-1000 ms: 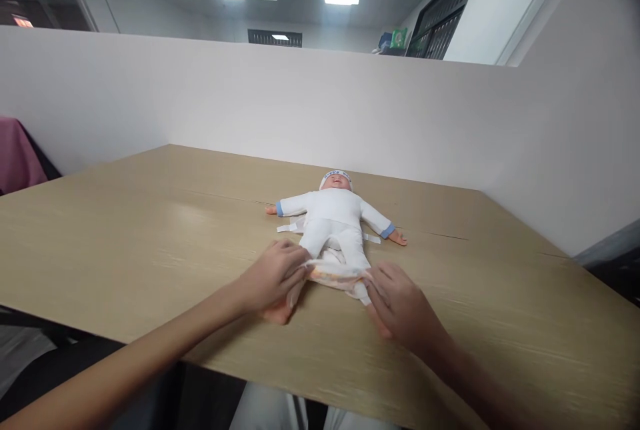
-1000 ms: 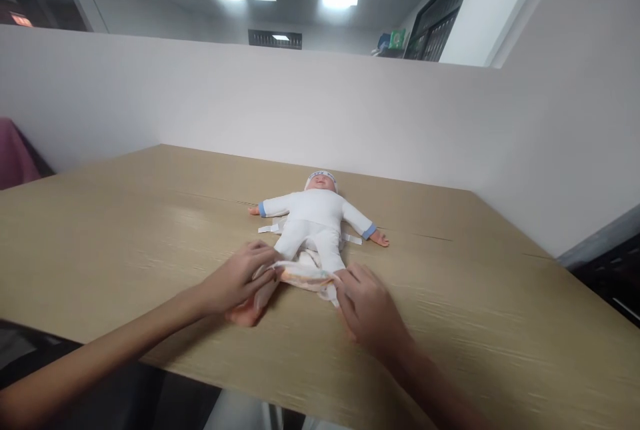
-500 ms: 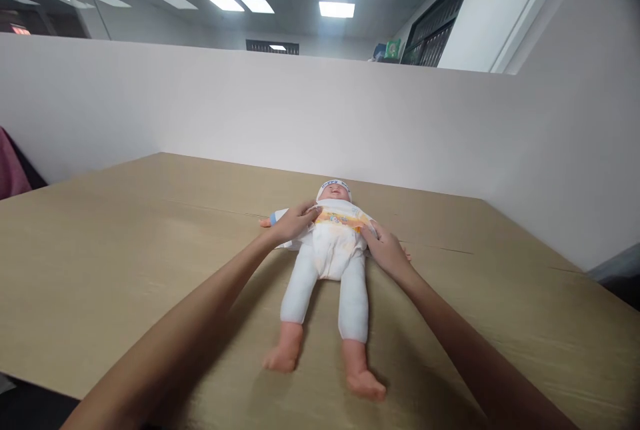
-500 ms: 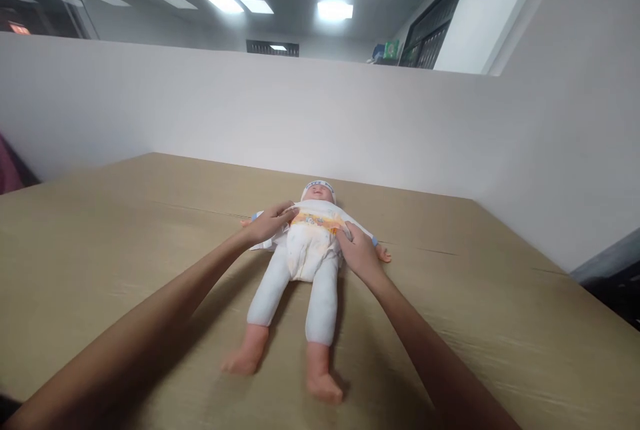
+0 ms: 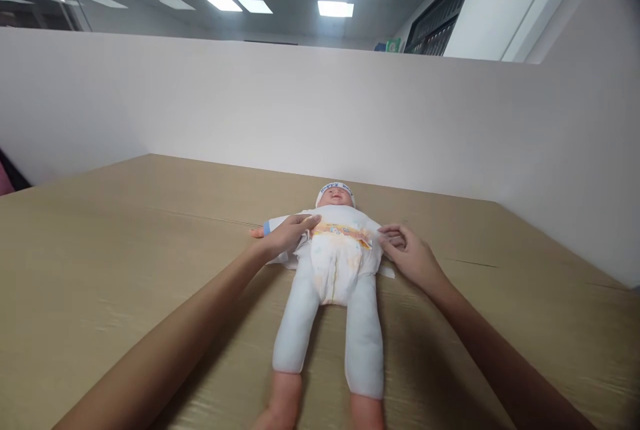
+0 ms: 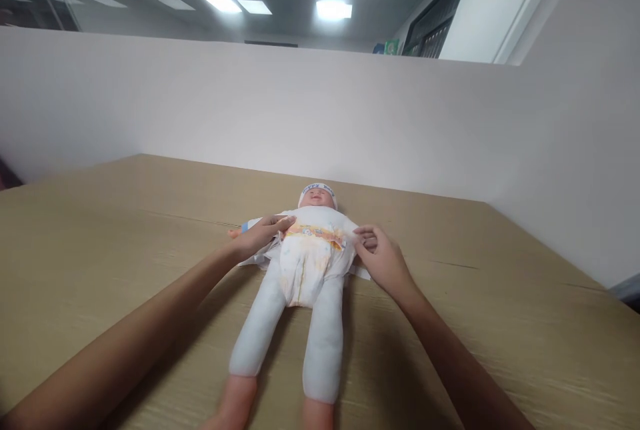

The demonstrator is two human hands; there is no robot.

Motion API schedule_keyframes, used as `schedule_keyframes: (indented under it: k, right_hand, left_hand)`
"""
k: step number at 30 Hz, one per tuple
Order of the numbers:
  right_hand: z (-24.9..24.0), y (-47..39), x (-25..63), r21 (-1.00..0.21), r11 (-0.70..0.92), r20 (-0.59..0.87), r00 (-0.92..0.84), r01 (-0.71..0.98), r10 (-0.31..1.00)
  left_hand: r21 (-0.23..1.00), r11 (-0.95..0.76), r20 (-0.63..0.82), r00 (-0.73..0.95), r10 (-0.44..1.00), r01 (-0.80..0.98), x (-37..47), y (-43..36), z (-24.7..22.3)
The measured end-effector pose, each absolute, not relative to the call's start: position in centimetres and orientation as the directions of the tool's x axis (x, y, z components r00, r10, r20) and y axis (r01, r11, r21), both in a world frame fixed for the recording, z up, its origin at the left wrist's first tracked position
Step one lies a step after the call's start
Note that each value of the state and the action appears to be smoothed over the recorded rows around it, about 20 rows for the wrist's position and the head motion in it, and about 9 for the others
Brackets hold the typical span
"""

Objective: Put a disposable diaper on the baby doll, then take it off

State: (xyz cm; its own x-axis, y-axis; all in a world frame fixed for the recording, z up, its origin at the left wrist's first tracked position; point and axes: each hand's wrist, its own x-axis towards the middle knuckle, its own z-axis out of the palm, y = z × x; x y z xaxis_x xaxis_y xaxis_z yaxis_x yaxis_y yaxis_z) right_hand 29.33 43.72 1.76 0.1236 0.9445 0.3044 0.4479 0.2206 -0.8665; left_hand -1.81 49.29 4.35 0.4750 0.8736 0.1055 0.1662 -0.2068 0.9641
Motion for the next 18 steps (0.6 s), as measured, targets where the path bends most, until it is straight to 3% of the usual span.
schedule_keyframes:
  k: [3, 5, 8, 12, 18]
  right_hand:
    - [2.4, 42.2, 28.0, -0.684, 0.436, 0.565, 0.047, 0.584, 0.824]
    - [2.0, 41.3, 26.5, -0.613, 0.545, 0.609, -0.098, 0.572, 0.787]
    - [0.4, 40.7, 24.6, -0.648, 0.586, 0.562, -0.214, 0.486, 0.799]
    - [-1.4, 40.5, 23.8, -0.726, 0.551, 0.51, -0.216, 0.411, 0.833]
    - [-1.6, 39.0, 23.7, -0.75, 0.537, 0.49, -0.222, 0.386, 0.843]
  left_hand:
    - [0.992, -0.098, 0.042, 0.518, 0.854, 0.081, -2.3, 49.4, 4.2]
    - [0.999, -0.008, -0.011, 0.543, 0.84, 0.034, -2.5, 49.4, 4.0]
    - [0.998, 0.061, -0.037, 0.566, 0.823, -0.023, -2.8, 49.3, 3.9]
    - [0.996, 0.081, -0.038, 0.595, 0.803, -0.045, -3.2, 48.9, 4.1]
    - [0.986, 0.166, -0.094, 0.696, 0.711, -0.036, -4.2, 48.2, 4.4]
